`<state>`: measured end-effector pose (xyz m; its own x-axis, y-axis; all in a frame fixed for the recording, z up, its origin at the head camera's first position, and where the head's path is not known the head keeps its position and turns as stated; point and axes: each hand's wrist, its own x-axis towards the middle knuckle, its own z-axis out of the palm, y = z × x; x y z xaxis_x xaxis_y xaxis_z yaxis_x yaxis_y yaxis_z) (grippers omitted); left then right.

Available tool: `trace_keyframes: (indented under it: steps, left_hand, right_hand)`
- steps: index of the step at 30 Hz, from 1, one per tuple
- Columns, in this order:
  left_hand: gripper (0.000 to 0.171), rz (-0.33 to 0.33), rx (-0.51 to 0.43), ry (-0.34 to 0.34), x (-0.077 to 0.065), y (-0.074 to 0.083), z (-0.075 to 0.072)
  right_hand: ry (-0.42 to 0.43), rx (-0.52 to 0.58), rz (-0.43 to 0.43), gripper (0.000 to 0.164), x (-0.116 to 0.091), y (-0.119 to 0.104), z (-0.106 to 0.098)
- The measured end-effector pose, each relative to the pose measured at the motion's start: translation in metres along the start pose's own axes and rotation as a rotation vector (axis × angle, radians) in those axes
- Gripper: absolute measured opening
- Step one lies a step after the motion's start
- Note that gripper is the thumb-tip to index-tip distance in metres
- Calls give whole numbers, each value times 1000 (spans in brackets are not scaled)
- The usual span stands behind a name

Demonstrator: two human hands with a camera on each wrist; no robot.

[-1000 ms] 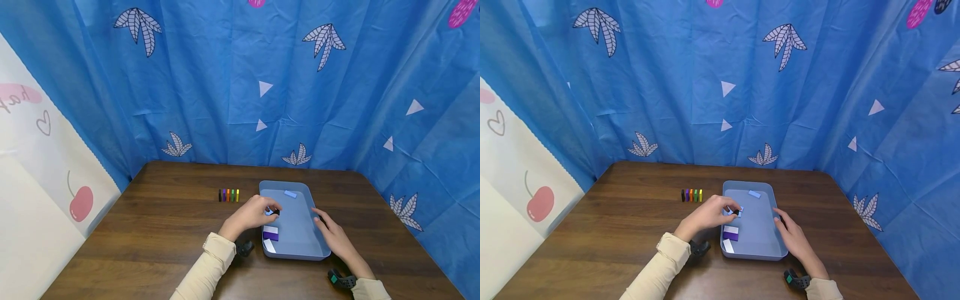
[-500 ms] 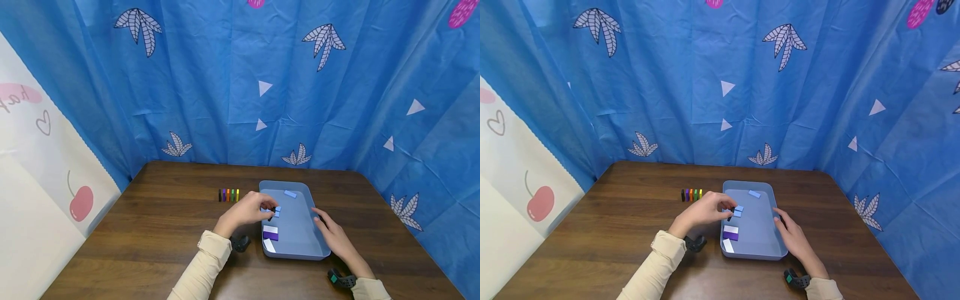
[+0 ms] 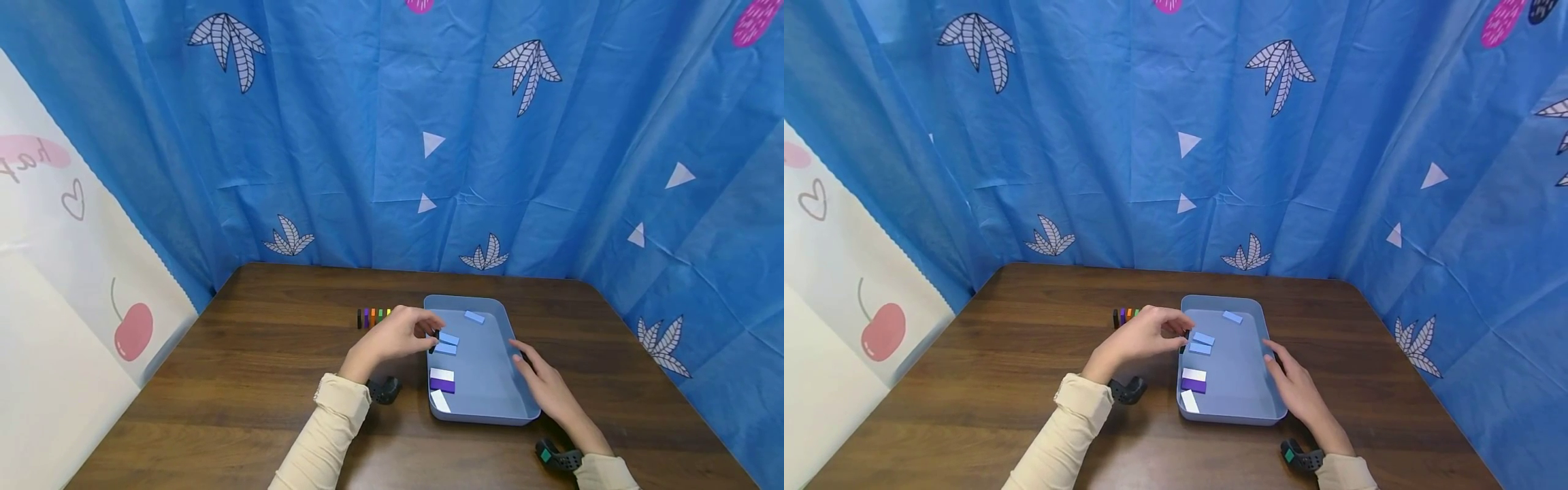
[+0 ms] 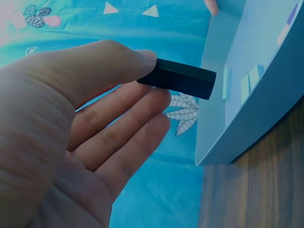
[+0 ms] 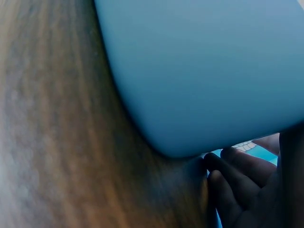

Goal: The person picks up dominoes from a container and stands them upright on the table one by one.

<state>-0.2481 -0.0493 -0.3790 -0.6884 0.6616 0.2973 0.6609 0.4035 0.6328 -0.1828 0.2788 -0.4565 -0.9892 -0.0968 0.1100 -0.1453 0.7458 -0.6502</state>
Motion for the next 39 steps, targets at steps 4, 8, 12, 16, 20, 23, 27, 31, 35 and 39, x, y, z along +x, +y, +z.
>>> trace_keyframes:
  steps: [4, 8, 12, 16, 20, 23, 27, 31, 35, 39]
  left_hand:
    - [24, -23, 11, 6, -2, -1, -3]
    - [22, -53, 31, 5, -4, -3, -6]
    - [21, -57, 47, 12, -5, -7, -7]
    - [21, -56, 45, 25, -6, -10, -9]
    - [21, -46, 36, 38, -7, -12, -12]
    - [21, -41, 36, 45, -9, -13, -12]
    - [21, -50, 36, 41, -10, -15, -12]
    - [21, -53, 52, 54, -11, -19, -12]
    - [20, -77, 60, 67, -12, -22, -14]
    - [21, -84, 57, 58, -13, -27, -15]
  right_hand:
    - [-1, 3, -2, 55, 0, 0, 0]
    - [0, 3, -4, 54, -1, 0, 0]
    - [5, 3, -5, 54, -2, 0, 1]
    - [6, 5, -5, 54, -3, 0, 2]
    - [9, 6, -12, 54, -3, 0, 2]
    - [10, 9, -13, 54, -4, 0, 2]
    - [4, 10, -1, 55, -4, 0, 3]
    - [2, 12, 0, 55, -4, 0, 4]
    - [6, 12, -7, 55, -3, -1, 3]
    - [8, 3, -6, 55, -3, -2, 3]
